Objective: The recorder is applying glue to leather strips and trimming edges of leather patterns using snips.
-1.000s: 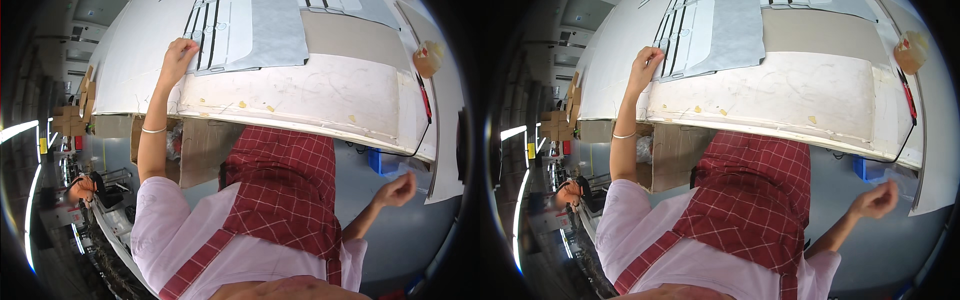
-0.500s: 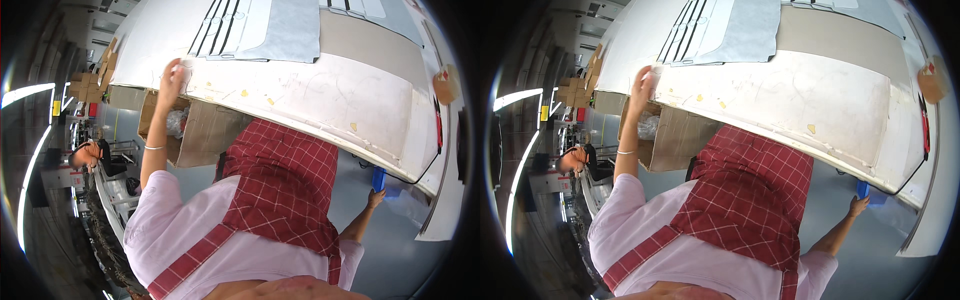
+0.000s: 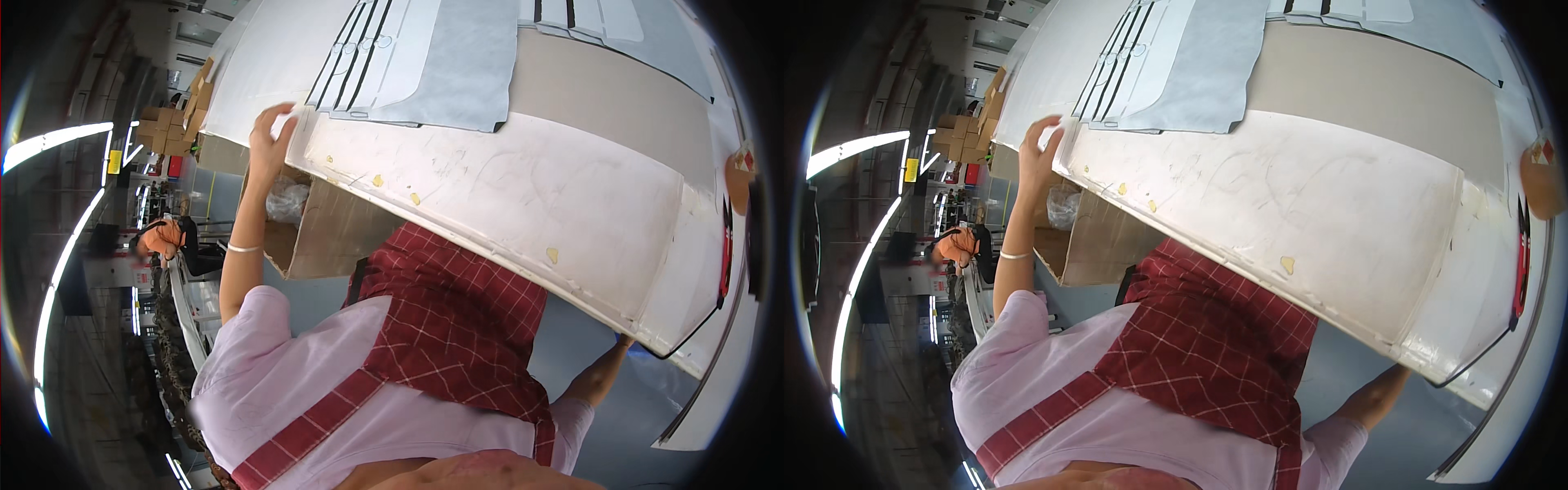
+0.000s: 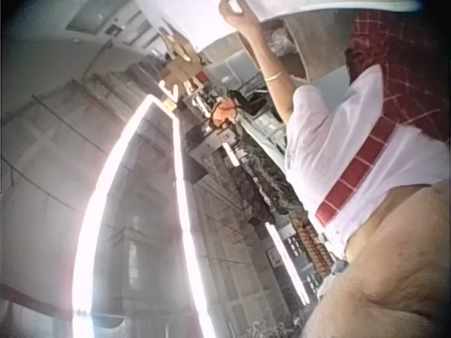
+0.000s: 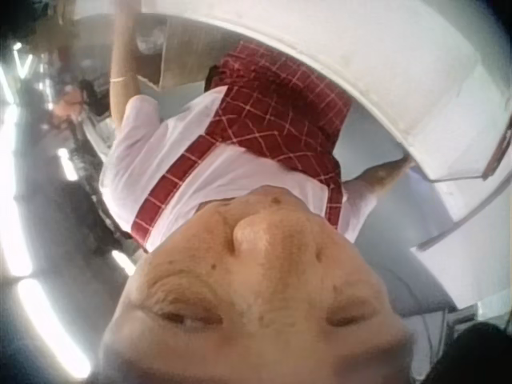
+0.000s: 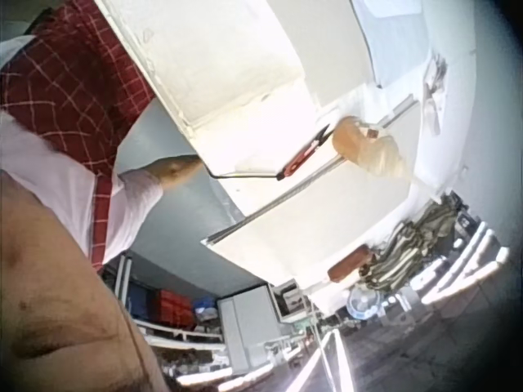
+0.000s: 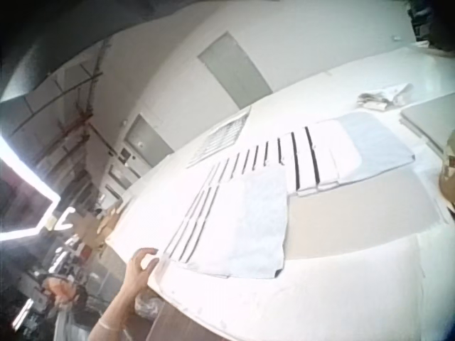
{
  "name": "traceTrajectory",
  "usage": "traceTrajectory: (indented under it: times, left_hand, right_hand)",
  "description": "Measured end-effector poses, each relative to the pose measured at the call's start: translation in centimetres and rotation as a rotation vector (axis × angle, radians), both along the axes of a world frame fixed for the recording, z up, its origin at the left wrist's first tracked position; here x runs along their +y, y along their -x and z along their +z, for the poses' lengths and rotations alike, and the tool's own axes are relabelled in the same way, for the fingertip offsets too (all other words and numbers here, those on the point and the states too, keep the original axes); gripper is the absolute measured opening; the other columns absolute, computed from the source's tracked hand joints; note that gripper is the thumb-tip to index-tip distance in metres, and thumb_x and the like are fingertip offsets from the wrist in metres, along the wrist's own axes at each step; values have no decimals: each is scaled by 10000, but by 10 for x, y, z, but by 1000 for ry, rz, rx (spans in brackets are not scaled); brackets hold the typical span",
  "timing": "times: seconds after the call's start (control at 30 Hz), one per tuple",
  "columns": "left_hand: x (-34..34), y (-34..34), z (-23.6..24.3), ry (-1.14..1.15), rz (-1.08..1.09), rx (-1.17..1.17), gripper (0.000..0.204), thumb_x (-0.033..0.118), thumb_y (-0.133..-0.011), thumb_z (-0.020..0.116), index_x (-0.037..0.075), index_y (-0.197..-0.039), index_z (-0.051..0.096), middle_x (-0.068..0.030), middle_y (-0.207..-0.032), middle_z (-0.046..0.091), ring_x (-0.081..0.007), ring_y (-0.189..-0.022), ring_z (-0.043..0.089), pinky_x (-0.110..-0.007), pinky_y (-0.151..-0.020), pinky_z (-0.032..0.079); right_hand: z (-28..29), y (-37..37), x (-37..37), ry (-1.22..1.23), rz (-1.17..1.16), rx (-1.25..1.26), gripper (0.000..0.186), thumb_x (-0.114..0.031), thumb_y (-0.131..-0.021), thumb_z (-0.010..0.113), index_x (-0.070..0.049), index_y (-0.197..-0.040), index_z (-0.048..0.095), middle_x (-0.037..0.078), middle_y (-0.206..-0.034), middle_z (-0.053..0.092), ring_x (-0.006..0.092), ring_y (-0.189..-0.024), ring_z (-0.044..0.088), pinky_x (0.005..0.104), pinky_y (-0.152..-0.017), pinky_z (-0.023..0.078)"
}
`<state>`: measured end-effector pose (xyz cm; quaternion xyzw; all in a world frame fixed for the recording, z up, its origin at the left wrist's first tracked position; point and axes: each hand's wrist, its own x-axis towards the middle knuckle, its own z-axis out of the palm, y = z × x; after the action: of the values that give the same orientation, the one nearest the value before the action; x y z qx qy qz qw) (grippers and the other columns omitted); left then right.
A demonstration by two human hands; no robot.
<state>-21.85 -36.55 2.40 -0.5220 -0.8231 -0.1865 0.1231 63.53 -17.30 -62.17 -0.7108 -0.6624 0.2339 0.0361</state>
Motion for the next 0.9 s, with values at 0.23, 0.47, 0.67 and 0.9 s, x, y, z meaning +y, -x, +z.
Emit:
traceTrajectory:
  times: [0.23, 0.47, 0.67, 0.9]
  left_hand:
    - [76, -6, 7, 51, -145, -151, 150, 137, -913, 689, 52, -1035, 708, -102, -1042, 668, -254, -1023, 594, -357, -949, 444]
    - [49, 13, 12, 21, -221, 73, 98, 112, -905, 691, 32, -959, 674, -126, -1017, 671, -314, -1039, 587, -379, -947, 441]
    - [-24, 57, 34, 9, 175, -20, 174, 134, -966, 636, 38, -1112, 640, -87, -1058, 670, -184, -1018, 624, -364, -933, 486]
    - [7, -9, 32, -89, -92, 277, 250, 109, -954, 664, -3, -1177, 647, -101, -1037, 689, -190, -966, 640, -338, -909, 494]
  right_hand:
    - [-39, -11, -59, -56, 178, 86, 654, -369, -892, 610, -96, -1460, 433, 190, -1440, 498, 395, -1314, 480, 497, -1068, 419]
    - [-44, 6, -81, -162, 340, 109, 541, -338, -938, 561, -113, -1425, 487, 185, -1398, 546, 386, -1271, 529, 482, -1052, 440]
    - [-39, 159, -163, -133, 264, 3, 455, -310, -978, 519, -127, -1395, 533, 181, -1363, 586, 379, -1233, 572, 470, -1038, 457]
    - [101, 225, -218, 330, -232, -55, 375, -27, -946, 444, -105, -1300, 538, 177, -1167, 639, 382, -1058, 648, 477, -894, 541]
